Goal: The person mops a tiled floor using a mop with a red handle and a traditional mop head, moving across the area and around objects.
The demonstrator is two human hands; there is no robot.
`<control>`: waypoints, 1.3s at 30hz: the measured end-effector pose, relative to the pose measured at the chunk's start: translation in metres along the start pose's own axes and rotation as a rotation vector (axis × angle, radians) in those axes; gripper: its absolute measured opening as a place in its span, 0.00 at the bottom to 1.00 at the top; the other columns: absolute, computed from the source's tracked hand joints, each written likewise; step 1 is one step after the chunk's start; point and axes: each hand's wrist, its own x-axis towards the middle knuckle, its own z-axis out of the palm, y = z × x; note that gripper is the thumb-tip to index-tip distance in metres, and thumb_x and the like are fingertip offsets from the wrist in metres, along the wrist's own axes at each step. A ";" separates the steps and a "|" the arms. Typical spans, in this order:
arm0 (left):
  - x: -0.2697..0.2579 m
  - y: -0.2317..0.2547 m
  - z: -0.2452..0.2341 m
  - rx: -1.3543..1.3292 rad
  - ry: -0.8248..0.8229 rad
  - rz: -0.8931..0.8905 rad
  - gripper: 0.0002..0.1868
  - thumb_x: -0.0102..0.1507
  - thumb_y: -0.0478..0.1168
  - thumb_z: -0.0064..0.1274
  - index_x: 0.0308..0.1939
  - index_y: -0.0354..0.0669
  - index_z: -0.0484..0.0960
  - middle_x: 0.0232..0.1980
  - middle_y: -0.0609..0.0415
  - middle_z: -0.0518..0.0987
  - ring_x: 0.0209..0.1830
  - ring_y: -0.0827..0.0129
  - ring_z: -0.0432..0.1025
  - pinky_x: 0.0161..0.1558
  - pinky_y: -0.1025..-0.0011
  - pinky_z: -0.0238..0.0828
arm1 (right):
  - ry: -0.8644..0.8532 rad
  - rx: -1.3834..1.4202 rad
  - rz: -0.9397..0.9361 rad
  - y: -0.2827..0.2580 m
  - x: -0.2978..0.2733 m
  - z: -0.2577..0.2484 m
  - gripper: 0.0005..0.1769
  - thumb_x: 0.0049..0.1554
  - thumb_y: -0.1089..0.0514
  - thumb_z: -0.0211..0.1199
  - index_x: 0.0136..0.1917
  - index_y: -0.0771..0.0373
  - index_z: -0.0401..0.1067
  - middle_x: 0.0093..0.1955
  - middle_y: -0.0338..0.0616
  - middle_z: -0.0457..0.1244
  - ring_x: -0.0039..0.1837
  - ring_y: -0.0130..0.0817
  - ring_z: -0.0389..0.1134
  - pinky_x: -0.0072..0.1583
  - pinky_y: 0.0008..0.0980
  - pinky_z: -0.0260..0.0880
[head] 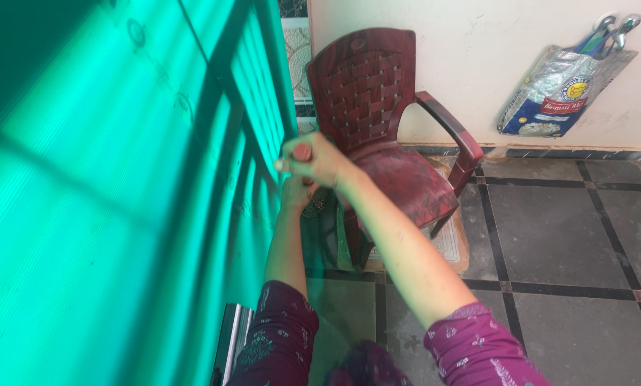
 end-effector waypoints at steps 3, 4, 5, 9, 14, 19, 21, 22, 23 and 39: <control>0.004 0.023 -0.011 -0.063 -0.060 -0.170 0.18 0.54 0.53 0.65 0.39 0.45 0.87 0.41 0.43 0.85 0.44 0.49 0.79 0.49 0.56 0.75 | 0.017 0.180 -0.003 -0.015 0.006 -0.013 0.23 0.57 0.46 0.70 0.31 0.61 0.66 0.26 0.32 0.59 0.30 0.20 0.62 0.34 0.26 0.62; 0.004 0.031 -0.015 -0.084 -0.004 -0.116 0.16 0.53 0.52 0.65 0.35 0.46 0.89 0.37 0.42 0.84 0.40 0.47 0.79 0.46 0.55 0.74 | 0.013 0.182 -0.002 -0.020 0.008 -0.017 0.23 0.57 0.46 0.70 0.31 0.61 0.66 0.26 0.32 0.59 0.30 0.20 0.62 0.34 0.26 0.62; 0.004 0.039 -0.018 -0.084 -0.002 -0.119 0.16 0.53 0.52 0.65 0.35 0.46 0.89 0.37 0.42 0.84 0.40 0.47 0.79 0.46 0.55 0.74 | 0.035 0.180 -0.045 -0.024 0.009 -0.023 0.23 0.58 0.46 0.70 0.31 0.61 0.67 0.26 0.33 0.59 0.30 0.21 0.63 0.35 0.27 0.63; 0.002 0.071 -0.032 -0.077 -0.084 -0.205 0.18 0.52 0.56 0.61 0.32 0.46 0.88 0.34 0.45 0.85 0.39 0.50 0.81 0.47 0.57 0.75 | 0.128 0.180 -0.113 -0.038 0.009 -0.042 0.21 0.57 0.46 0.71 0.33 0.62 0.70 0.27 0.35 0.61 0.29 0.25 0.64 0.36 0.28 0.65; -0.009 0.114 -0.038 0.040 -0.084 -0.254 0.19 0.52 0.57 0.60 0.32 0.48 0.88 0.35 0.43 0.84 0.40 0.48 0.79 0.49 0.55 0.74 | 0.198 0.246 -0.107 -0.053 -0.002 -0.065 0.23 0.57 0.48 0.71 0.30 0.62 0.66 0.25 0.38 0.59 0.28 0.29 0.63 0.38 0.34 0.71; -0.027 0.141 -0.038 0.041 -0.116 -0.220 0.18 0.51 0.57 0.59 0.36 0.51 0.89 0.36 0.42 0.85 0.43 0.48 0.80 0.51 0.54 0.73 | 0.264 0.235 -0.092 -0.066 -0.027 -0.081 0.23 0.58 0.48 0.68 0.30 0.61 0.65 0.25 0.39 0.59 0.28 0.31 0.65 0.41 0.37 0.76; -0.040 0.152 -0.041 0.053 -0.122 -0.256 0.18 0.51 0.57 0.59 0.36 0.51 0.89 0.37 0.42 0.85 0.43 0.48 0.79 0.52 0.53 0.73 | 0.297 0.281 -0.058 -0.070 -0.037 -0.081 0.23 0.59 0.48 0.68 0.30 0.61 0.64 0.26 0.38 0.56 0.28 0.31 0.63 0.40 0.38 0.74; -0.048 0.157 -0.044 0.066 -0.128 -0.291 0.19 0.51 0.57 0.60 0.37 0.52 0.89 0.37 0.42 0.84 0.44 0.48 0.79 0.52 0.53 0.73 | 0.294 0.281 -0.060 -0.072 -0.041 -0.079 0.23 0.59 0.48 0.68 0.30 0.61 0.64 0.26 0.38 0.56 0.28 0.31 0.63 0.40 0.38 0.74; -0.054 0.162 -0.047 0.065 -0.123 -0.291 0.19 0.51 0.57 0.60 0.37 0.52 0.89 0.37 0.42 0.84 0.44 0.48 0.79 0.52 0.53 0.73 | 0.292 0.288 -0.053 -0.074 -0.045 -0.077 0.24 0.59 0.48 0.67 0.29 0.61 0.64 0.25 0.38 0.56 0.28 0.31 0.63 0.39 0.38 0.73; -0.189 0.231 -0.051 0.120 -0.033 -0.422 0.17 0.52 0.55 0.59 0.38 0.53 0.89 0.40 0.44 0.85 0.46 0.48 0.79 0.54 0.54 0.72 | 0.145 0.299 -0.111 -0.132 -0.177 -0.028 0.26 0.60 0.51 0.64 0.25 0.61 0.61 0.23 0.40 0.56 0.28 0.30 0.61 0.39 0.33 0.69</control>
